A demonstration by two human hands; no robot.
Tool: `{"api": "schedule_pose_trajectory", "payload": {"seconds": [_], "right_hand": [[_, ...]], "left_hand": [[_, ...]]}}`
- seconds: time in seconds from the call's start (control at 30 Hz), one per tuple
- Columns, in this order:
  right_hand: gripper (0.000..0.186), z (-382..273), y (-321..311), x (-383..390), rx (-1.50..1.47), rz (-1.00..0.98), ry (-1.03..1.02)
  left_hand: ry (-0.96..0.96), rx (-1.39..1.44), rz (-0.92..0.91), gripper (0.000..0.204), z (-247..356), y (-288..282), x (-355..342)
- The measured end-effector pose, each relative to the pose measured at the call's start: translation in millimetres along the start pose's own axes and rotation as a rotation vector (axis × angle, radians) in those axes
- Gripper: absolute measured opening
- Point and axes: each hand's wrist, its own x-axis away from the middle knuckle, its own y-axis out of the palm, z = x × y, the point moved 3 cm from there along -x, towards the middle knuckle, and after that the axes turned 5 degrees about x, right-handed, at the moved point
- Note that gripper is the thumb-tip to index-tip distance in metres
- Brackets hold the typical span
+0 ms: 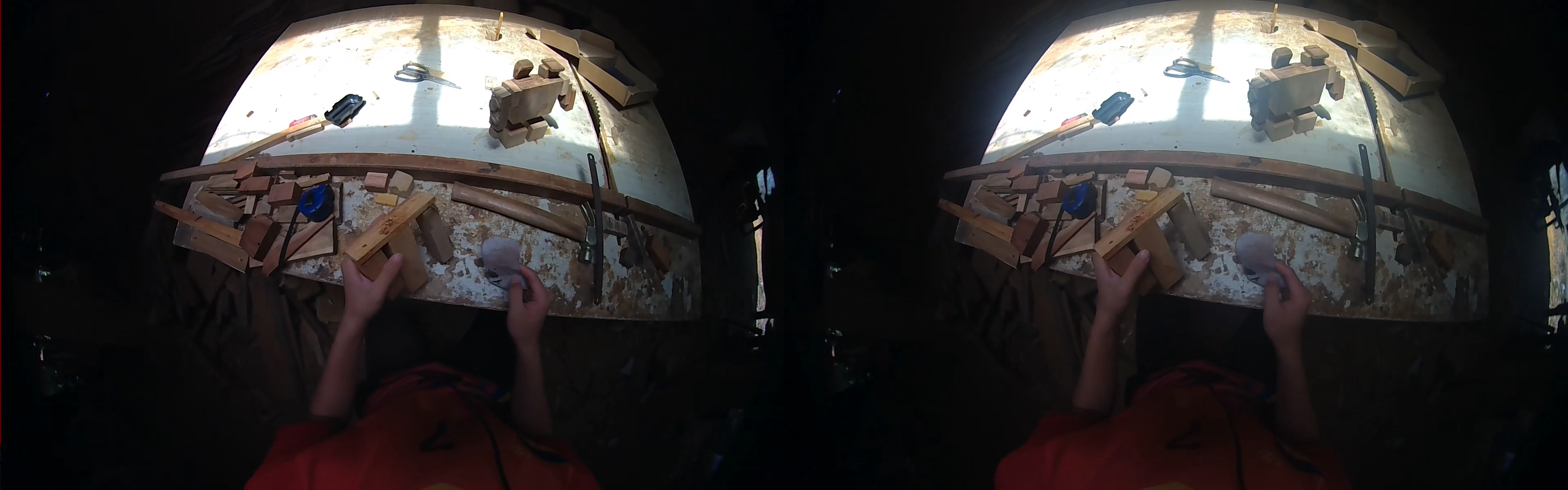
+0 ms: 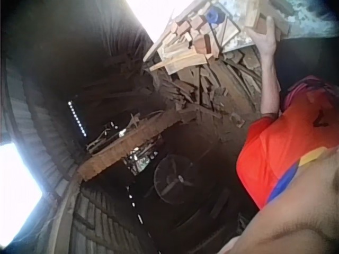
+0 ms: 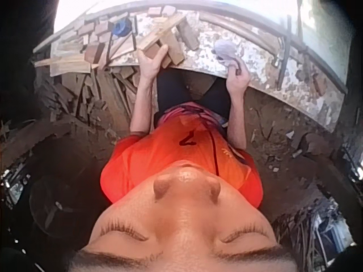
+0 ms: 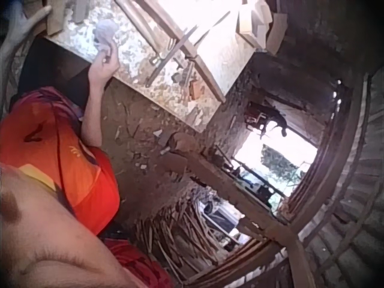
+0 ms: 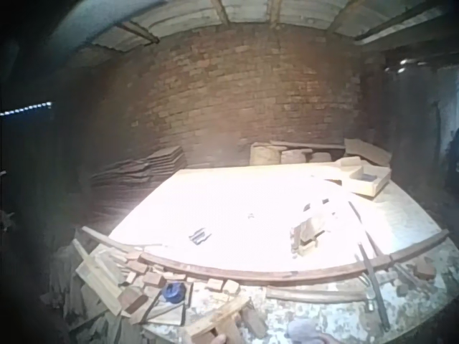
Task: Sanding wood pieces and assembling them with a hammer in a workshop.
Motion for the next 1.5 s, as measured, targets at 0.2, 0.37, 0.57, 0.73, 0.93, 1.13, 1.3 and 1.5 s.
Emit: {"api": "schedule_pose_trajectory", "payload": {"seconds": [0.2,0.37,0.57,0.73,0.93,1.13,1.3,1.5], "right_hand": [[0.026,-92.6,3.9,-30.2,0.134,0.108,-0.399],[0.036,-161.3,27.5,-32.2,0.266,-0.143,-0.725],[0.035,-157.6,34.6,-50.8,0.365,-0.269,-0.838],[0.035,-126.0,27.4,-69.4,0.318,-0.172,-0.559],[0.035,-132.4,29.0,-59.9,0.152,-0.224,-0.531],[0.042,-128.2,20.9,-65.9,0.074,-0.165,-0.515],[0.052,-117.9,13.9,-75.2,0.168,-0.240,-0.612],[0.057,-121.3,23.9,-74.5,0.211,-0.243,-0.542]], "left_hand": [[0.341,-0.211,-0.291,0.064,51.0,44.3,3.6],[0.553,-0.369,-0.339,0.061,69.4,71.3,0.2],[0.347,-0.610,-0.463,0.054,84.2,85.1,-15.2],[0.473,-0.555,-0.440,0.056,80.1,108.0,-21.8],[0.506,-0.574,-0.436,0.057,80.1,116.3,-23.7],[0.472,-0.604,-0.442,0.058,80.1,123.5,-27.8],[0.486,-0.565,-0.456,0.058,79.7,121.2,-28.2],[0.496,-0.559,-0.438,0.057,78.6,121.3,-27.5]]}}
